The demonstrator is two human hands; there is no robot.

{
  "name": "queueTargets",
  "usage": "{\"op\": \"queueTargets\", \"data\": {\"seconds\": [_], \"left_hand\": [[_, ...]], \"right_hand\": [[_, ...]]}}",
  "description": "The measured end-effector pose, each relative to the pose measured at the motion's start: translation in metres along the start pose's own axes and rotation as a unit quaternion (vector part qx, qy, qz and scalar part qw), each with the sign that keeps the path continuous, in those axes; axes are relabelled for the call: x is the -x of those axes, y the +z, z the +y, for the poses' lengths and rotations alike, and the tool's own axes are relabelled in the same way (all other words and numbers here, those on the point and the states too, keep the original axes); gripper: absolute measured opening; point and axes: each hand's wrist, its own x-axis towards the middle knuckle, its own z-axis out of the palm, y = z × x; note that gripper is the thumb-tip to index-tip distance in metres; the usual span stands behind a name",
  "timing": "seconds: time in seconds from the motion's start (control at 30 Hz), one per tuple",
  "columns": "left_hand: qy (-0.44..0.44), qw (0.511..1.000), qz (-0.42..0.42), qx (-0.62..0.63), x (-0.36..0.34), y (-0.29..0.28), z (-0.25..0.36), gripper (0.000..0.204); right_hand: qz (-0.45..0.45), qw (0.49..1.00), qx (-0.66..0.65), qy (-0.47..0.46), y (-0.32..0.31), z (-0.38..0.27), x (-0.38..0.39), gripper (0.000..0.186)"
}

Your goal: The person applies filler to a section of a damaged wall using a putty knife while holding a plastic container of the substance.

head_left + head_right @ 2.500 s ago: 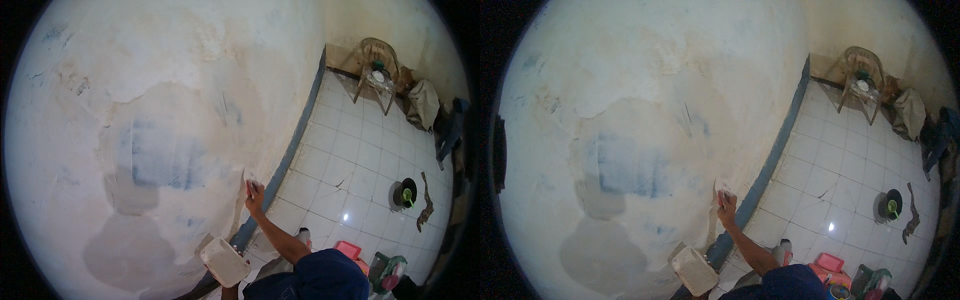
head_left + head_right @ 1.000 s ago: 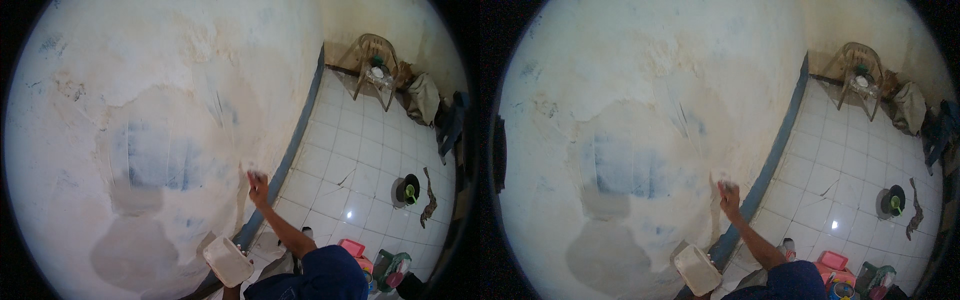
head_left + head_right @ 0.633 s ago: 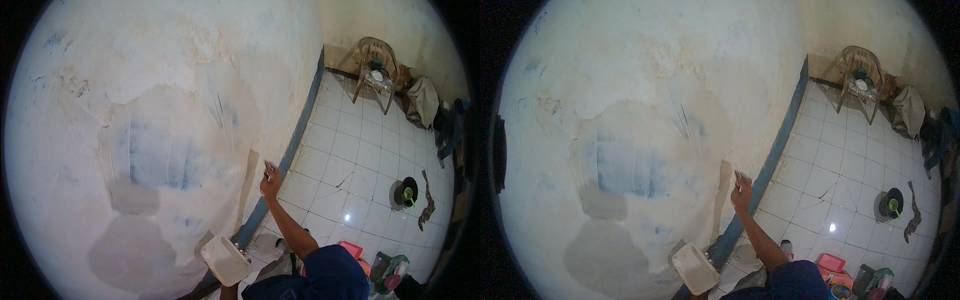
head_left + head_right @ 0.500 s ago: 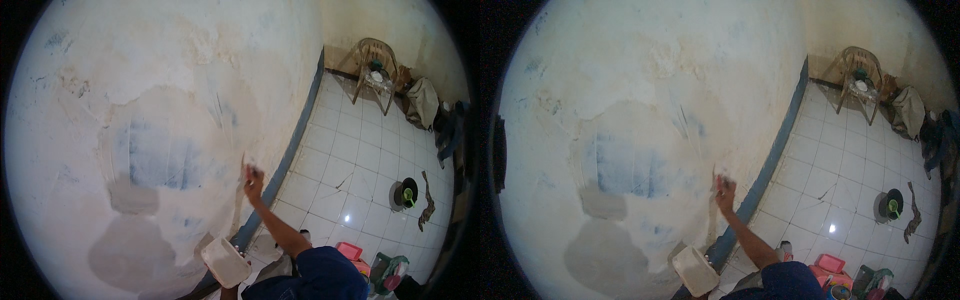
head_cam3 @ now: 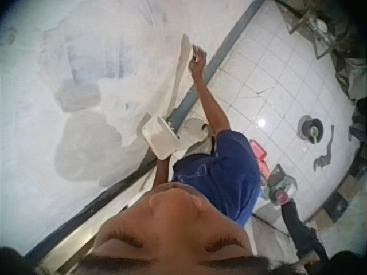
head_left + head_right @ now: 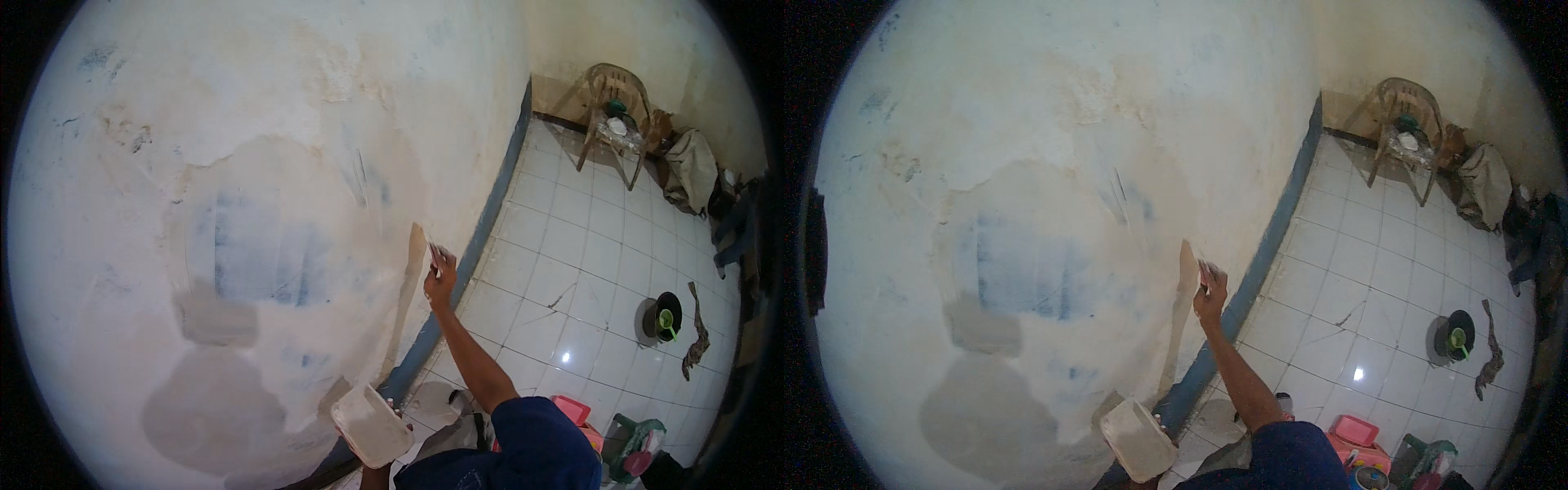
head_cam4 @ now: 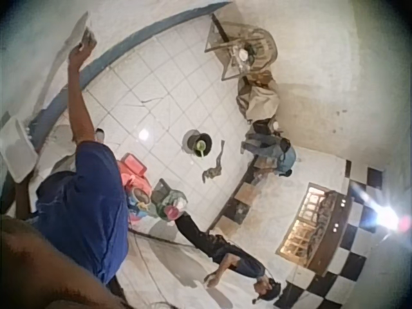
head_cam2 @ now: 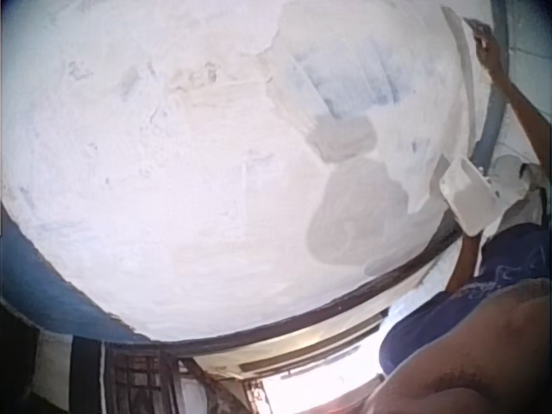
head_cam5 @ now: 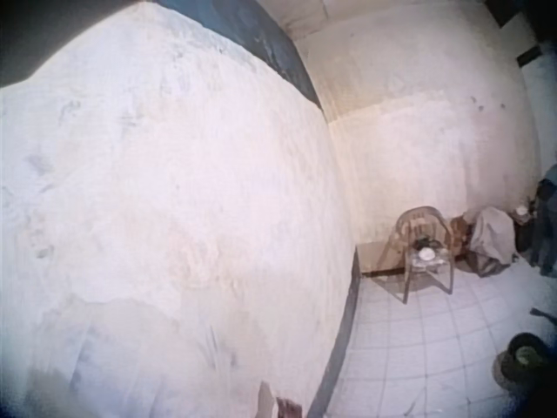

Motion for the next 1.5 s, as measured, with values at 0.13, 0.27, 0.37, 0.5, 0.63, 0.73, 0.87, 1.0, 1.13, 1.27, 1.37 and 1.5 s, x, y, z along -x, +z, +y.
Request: {"op": "queueTargets", "data": {"seconds": [0.13,0.27,0.37,0.5,0.63,0.73,0.87,1.0,1.13,1.27,1.37,1.5], "left_hand": [[0.0,0.986,0.055,0.159,0.007,-0.003,0.008,0.103],[-0.019,0.992,0.052,0.111,0.012,-0.016,0.011,0.103],[0.002,0.994,0.064,0.092,0.013,-0.021,0.018,0.103],[-0.039,0.99,0.039,0.128,-0.006,0.003,0.013,0.103],[0.005,0.997,-0.013,0.078,0.0,0.018,0.011,0.102],[-0.039,0.985,0.047,0.159,-0.004,0.027,0.007,0.102],[0.007,0.975,0.047,0.216,0.006,0.003,0.015,0.102],[-0.026,0.99,0.03,0.136,-0.003,0.011,0.011,0.101],[0.011,0.993,0.042,0.108,0.0,-0.006,0.005,0.101],[0.019,0.99,0.053,0.126,0.004,0.032,0.008,0.1],[0.017,0.992,0.054,0.115,0.01,0.007,0.007,0.1],[0.017,0.995,0.07,0.07,0.006,-0.002,0.005,0.099]], "right_hand": [[-0.102,0.993,0.061,0.006,0.004,-0.023,0.029,0.056],[-0.166,0.984,0.042,-0.047,-0.024,-0.046,0.124,0.05],[-0.191,0.982,-0.004,-0.007,-0.045,-0.057,0.144,0.045],[-0.01,0.999,0.046,0.023,-0.031,0.004,0.087,0.047],[0.026,0.996,0.081,-0.017,0.003,-0.005,-0.028,0.052],[-0.023,0.991,0.123,-0.042,0.0,0.022,-0.024,0.052],[-0.082,0.991,0.101,0.02,-0.005,-0.013,0.091,0.049],[-0.079,0.995,0.016,-0.052,-0.023,-0.011,0.102,0.046],[-0.114,0.991,-0.049,0.054,-0.039,0.025,0.084,0.043],[-0.074,0.997,-0.006,-0.025,-0.024,-0.004,-0.003,0.038],[-0.072,0.997,-0.028,-0.031,-0.001,-0.034,-0.09,0.042],[-0.066,0.994,-0.029,-0.081,0.011,-0.041,-0.128,0.05]]}}
